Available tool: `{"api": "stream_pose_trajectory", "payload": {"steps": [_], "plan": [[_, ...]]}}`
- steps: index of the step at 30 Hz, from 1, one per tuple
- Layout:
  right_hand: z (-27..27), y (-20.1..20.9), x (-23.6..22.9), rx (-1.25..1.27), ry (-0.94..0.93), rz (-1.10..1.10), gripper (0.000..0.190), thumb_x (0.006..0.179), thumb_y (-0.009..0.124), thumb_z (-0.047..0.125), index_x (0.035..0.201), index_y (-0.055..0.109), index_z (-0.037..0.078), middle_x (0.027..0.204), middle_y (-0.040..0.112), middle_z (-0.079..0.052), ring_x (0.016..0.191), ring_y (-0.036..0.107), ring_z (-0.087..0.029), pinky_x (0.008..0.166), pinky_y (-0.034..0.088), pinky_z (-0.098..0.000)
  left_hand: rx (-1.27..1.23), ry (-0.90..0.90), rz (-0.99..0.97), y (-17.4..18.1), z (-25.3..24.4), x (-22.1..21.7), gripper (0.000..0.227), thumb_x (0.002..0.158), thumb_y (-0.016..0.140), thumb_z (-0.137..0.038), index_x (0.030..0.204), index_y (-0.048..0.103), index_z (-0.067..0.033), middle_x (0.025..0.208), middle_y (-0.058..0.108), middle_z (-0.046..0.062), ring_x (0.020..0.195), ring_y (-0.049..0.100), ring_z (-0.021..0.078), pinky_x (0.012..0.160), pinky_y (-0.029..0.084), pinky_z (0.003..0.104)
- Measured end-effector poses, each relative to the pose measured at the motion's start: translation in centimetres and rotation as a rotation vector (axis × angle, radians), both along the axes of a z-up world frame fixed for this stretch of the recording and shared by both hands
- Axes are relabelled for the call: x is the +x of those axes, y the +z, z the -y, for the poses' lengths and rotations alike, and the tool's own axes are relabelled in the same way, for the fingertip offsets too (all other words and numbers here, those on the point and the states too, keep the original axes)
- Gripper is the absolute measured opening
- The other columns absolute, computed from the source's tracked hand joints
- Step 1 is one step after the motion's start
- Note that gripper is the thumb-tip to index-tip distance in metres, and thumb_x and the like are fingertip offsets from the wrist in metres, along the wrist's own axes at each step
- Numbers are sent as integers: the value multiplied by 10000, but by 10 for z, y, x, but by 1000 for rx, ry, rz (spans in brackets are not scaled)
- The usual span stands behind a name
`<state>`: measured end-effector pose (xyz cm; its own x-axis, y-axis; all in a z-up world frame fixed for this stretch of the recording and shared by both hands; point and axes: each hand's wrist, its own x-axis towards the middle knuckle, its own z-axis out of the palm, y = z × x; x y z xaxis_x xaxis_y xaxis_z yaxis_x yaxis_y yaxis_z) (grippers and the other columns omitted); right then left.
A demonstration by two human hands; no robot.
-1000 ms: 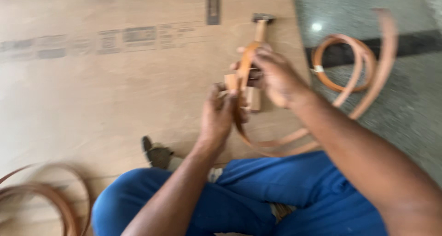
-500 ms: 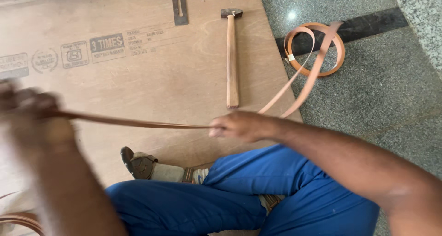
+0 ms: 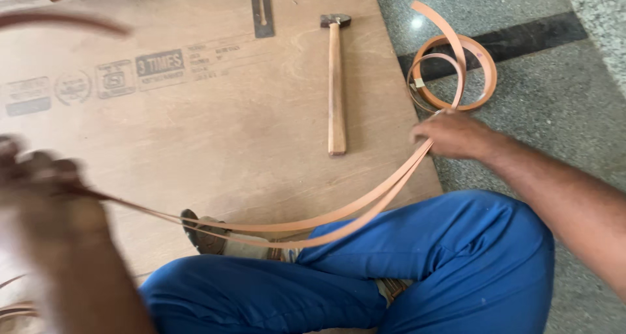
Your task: The person sits on the floor and manipulates thin wooden strips, bending them into circular shapes. They use a hammer and a chisel to adjust the wood and cut it to size, then inspect the formed rings.
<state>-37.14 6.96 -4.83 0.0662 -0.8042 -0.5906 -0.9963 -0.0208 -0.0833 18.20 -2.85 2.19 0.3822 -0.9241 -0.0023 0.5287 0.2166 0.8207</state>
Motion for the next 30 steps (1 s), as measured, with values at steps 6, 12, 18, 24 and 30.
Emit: {"api": "stream_pose_trajectory", "payload": {"steps": [6,12,18,24,30], "plan": [[34,50,89,256,-234,1153,971,873,562,664,1609,280,97,1565,493,-179,1431,488,-287,1143,424,-495,56,-424,279,-1,-61,-167,120,1090,585,-231,1116,556,-118,774,603,-10,539,477,50,442,414,231],[78,68,104,-416,-1022,1735,685,1030,505,459,1592,342,103,1014,745,-109,880,772,-218,791,688,-370,256,-967,310,-34,-111,-225,152,1064,512,-186,1170,550,-84,772,633,17,445,442,48,383,375,221],[83,57,98,-629,-863,1774,610,1078,416,557,1521,466,141,701,539,31,452,421,-40,348,358,-197,119,-743,570,-52,-100,-216,210,1034,581,-143,1206,600,-23,1174,632,103,889,592,116,750,517,274],[17,33,189,-141,-345,1537,561,1112,387,530,1264,593,31,899,635,-47,778,633,-134,653,534,-289,-27,-622,218,-29,-72,-197,184,1038,631,-127,1160,641,11,1410,551,71,1199,599,152,1006,543,313],[4,44,216,-70,-313,1653,632,1071,367,537,1411,509,23,939,616,-47,771,589,-146,646,545,-320,175,-591,29,-16,-79,-189,282,1025,662,-116,1256,555,5,1085,682,136,857,657,192,649,567,342]]}}
